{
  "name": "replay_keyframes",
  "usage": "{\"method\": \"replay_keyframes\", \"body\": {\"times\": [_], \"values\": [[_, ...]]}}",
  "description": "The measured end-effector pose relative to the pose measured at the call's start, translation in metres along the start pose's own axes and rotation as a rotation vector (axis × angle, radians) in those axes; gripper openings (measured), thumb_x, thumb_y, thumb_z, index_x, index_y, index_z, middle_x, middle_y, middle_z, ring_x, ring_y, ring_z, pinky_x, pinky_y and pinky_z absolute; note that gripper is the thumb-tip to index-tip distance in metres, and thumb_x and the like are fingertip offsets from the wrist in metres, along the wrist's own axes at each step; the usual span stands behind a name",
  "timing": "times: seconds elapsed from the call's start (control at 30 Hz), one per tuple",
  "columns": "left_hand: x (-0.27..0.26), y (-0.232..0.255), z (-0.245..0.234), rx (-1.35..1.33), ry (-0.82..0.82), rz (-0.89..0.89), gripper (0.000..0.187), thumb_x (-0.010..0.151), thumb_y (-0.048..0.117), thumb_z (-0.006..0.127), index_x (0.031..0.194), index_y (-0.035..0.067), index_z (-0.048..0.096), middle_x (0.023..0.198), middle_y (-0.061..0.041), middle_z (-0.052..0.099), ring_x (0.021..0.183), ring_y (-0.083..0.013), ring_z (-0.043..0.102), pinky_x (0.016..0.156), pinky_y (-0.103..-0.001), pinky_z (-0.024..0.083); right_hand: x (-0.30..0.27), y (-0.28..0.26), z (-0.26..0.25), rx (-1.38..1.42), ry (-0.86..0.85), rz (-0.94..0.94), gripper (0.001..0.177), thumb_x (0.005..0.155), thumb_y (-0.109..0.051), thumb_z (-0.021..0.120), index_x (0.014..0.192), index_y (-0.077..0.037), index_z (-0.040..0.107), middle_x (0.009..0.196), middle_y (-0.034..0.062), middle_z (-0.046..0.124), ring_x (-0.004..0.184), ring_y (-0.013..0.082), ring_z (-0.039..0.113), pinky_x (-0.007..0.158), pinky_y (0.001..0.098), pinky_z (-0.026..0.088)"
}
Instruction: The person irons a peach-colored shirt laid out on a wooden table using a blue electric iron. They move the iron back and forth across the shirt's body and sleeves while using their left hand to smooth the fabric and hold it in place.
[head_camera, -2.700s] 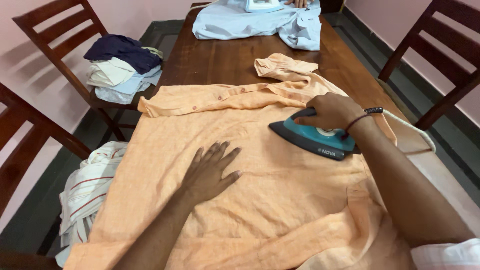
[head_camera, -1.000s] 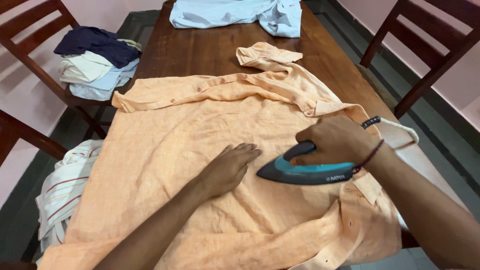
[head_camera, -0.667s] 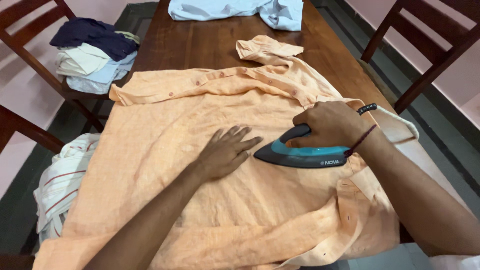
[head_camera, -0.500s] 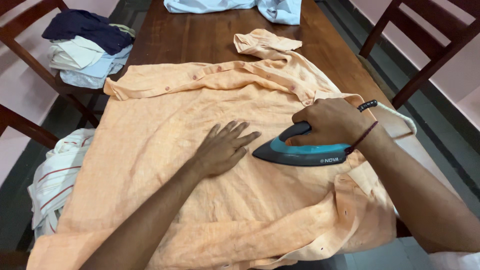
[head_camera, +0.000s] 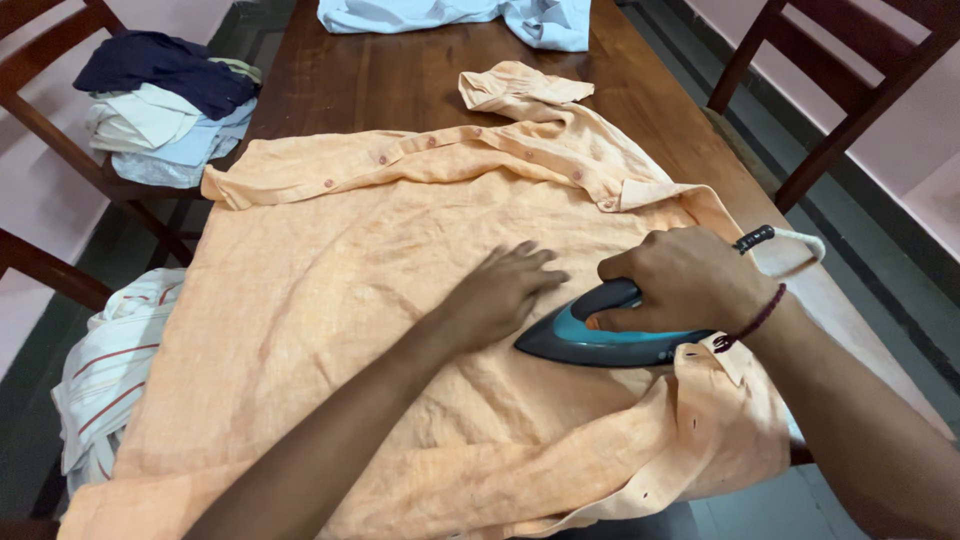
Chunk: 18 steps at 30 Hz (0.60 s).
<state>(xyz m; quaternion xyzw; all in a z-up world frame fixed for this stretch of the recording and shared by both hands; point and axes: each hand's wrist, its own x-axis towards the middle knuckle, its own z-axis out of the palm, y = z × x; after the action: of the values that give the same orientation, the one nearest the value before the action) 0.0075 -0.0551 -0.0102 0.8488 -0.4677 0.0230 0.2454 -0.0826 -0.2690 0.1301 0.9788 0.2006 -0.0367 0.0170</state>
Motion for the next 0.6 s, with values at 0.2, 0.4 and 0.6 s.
{"method": "replay_keyframes", "body": {"times": [0.2, 0.4, 0.6], "values": [[0.055, -0.015, 0.011, 0.08, -0.171, -0.039, 0.05, 0.102, 0.041, 0.048, 0.151, 0.032, 0.047, 0.163, -0.01, 0.034, 0.151, -0.0354, 0.026, 0.118, -0.061, 0.016, 0.008, 0.014, 0.005, 0.066, 0.096, -0.1, 0.049, 0.074, -0.06, 0.072, 0.08, -0.012, 0.074, 0.058, 0.0174, 0.067, 0.058, 0.0373, 0.068, 0.06, 0.0485, 0.053], [0.073, -0.038, 0.015, 0.206, -0.095, -0.059, 0.051, 0.103, 0.049, 0.04, 0.153, 0.04, 0.044, 0.166, -0.005, 0.031, 0.155, -0.0297, 0.023, 0.122, -0.057, 0.014, 0.026, 0.028, 0.003, -0.003, 0.072, -0.019, 0.05, 0.076, -0.062, 0.071, 0.078, -0.012, 0.075, 0.063, 0.0173, 0.069, 0.065, 0.0365, 0.069, 0.065, 0.0482, 0.054], [0.09, -0.055, 0.019, 0.21, -0.118, -0.084, 0.052, 0.102, 0.052, 0.038, 0.153, 0.041, 0.042, 0.167, -0.002, 0.028, 0.155, -0.027, 0.02, 0.123, -0.058, 0.011, 0.047, 0.042, 0.002, 0.02, 0.077, -0.032, 0.05, 0.075, -0.062, 0.071, 0.09, -0.014, 0.078, 0.071, 0.0178, 0.072, 0.071, 0.037, 0.072, 0.07, 0.0482, 0.055]]}}
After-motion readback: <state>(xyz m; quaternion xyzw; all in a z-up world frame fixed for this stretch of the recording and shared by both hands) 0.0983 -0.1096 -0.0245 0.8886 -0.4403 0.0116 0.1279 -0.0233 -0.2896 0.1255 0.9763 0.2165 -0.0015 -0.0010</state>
